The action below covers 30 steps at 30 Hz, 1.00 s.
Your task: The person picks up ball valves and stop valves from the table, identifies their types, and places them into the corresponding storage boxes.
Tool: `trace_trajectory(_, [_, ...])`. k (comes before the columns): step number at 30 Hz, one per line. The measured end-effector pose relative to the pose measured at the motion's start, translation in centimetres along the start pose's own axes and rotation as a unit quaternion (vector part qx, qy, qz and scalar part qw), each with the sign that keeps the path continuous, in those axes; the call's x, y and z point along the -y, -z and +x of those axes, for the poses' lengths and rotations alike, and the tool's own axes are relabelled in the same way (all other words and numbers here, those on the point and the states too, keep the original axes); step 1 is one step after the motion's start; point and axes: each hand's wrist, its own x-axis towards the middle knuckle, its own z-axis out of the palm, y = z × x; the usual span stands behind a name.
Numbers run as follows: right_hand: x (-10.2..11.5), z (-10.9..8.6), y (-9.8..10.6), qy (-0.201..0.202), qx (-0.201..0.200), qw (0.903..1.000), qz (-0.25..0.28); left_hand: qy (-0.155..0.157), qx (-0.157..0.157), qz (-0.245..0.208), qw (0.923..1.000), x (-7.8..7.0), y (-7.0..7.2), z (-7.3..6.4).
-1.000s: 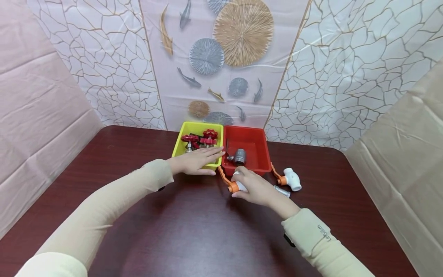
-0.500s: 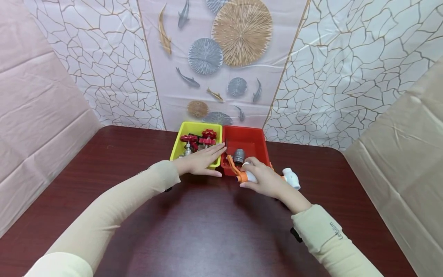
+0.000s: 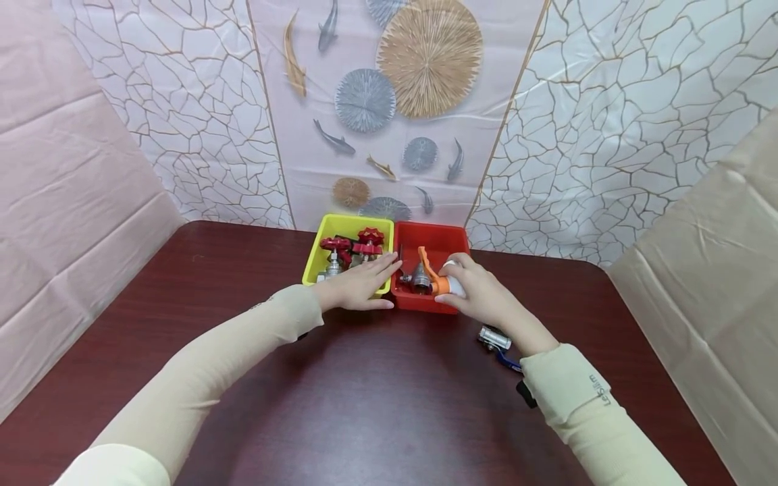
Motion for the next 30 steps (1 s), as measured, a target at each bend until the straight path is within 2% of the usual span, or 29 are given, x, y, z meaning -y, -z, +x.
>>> trace_trajectory(6, [-1.0, 0.8, 0.5, -0.030, 0.002, 0.9995, -0.010, 0.001, 0.002, 0.009, 1.0000, -0.3, 0.1, 0.5])
trace_trajectory(11, [-1.8, 2.2, 0.6, -0.051, 0.016, 0.9985, -0.015, 0.006, 0.002, 0.008, 1.0000, -0.4, 0.1, 0.6])
trace_trajectory(19, [-2.5, 4.8, -0.1, -0.060, 0.027, 0.9976, -0.022, 0.010, -0.002, 0.023, 0.9997, -0.4, 0.1, 0.0])
trace_trajectory(30, [-3.8, 7.1, -1.0, -0.110, 0.056, 0.9920, -0.029, 0.008, -0.005, 0.024, 0.9997, -0.6, 0.0, -0.2])
